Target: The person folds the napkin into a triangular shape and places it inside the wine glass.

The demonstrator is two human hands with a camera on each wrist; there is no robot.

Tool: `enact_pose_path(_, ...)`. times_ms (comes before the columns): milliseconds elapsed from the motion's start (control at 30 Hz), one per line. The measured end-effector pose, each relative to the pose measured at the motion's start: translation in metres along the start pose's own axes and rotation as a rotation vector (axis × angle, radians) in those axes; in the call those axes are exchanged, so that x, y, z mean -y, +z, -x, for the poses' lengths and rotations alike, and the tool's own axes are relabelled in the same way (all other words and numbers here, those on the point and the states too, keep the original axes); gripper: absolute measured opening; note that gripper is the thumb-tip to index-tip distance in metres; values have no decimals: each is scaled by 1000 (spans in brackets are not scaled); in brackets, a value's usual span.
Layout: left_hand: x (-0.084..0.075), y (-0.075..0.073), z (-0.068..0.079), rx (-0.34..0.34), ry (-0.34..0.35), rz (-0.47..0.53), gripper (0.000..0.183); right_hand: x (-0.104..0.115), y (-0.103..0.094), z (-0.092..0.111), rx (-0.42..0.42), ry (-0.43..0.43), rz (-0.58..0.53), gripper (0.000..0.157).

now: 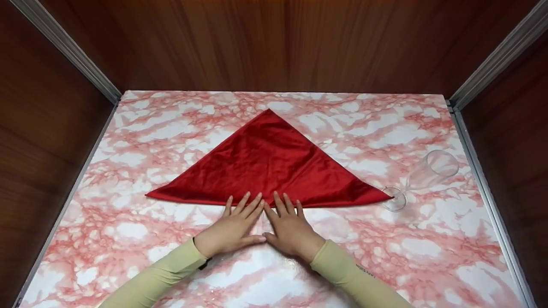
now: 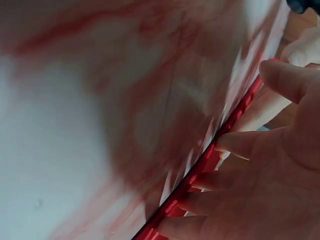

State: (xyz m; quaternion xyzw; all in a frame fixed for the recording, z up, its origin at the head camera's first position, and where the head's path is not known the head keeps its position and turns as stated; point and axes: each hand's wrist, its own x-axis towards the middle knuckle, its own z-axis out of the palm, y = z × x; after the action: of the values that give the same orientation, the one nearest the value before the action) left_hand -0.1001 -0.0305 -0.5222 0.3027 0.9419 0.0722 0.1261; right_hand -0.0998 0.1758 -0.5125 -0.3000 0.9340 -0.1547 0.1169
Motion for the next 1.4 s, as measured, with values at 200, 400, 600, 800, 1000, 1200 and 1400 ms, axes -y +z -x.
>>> enact_pose_path(200,1,3,0,-7,-35,-39,97,-4,1,-1,-5,-8,-1,74)
enact_pose_path(400,3,4,0,-39,-36,-28,97,-7,2,1,-18,-15,-3,74)
enact_pose_path(600,8,3,1,-25,-62,-3,97,-9,3,4,-28,-9,-4,74)
enact_pose_path(800,16,1,6,5,-106,7,99,-15,0,12,-29,31,-3,75)
enact_pose_path(1000,29,-3,17,27,-128,27,99,-26,-4,24,-22,62,-22,76)
enact_pose_path(1200,42,-2,27,33,-161,36,101,-38,-8,38,-27,91,-47,77)
enact_pose_path(1400,56,1,37,-2,-204,53,102,-54,-11,53,-56,105,-71,76)
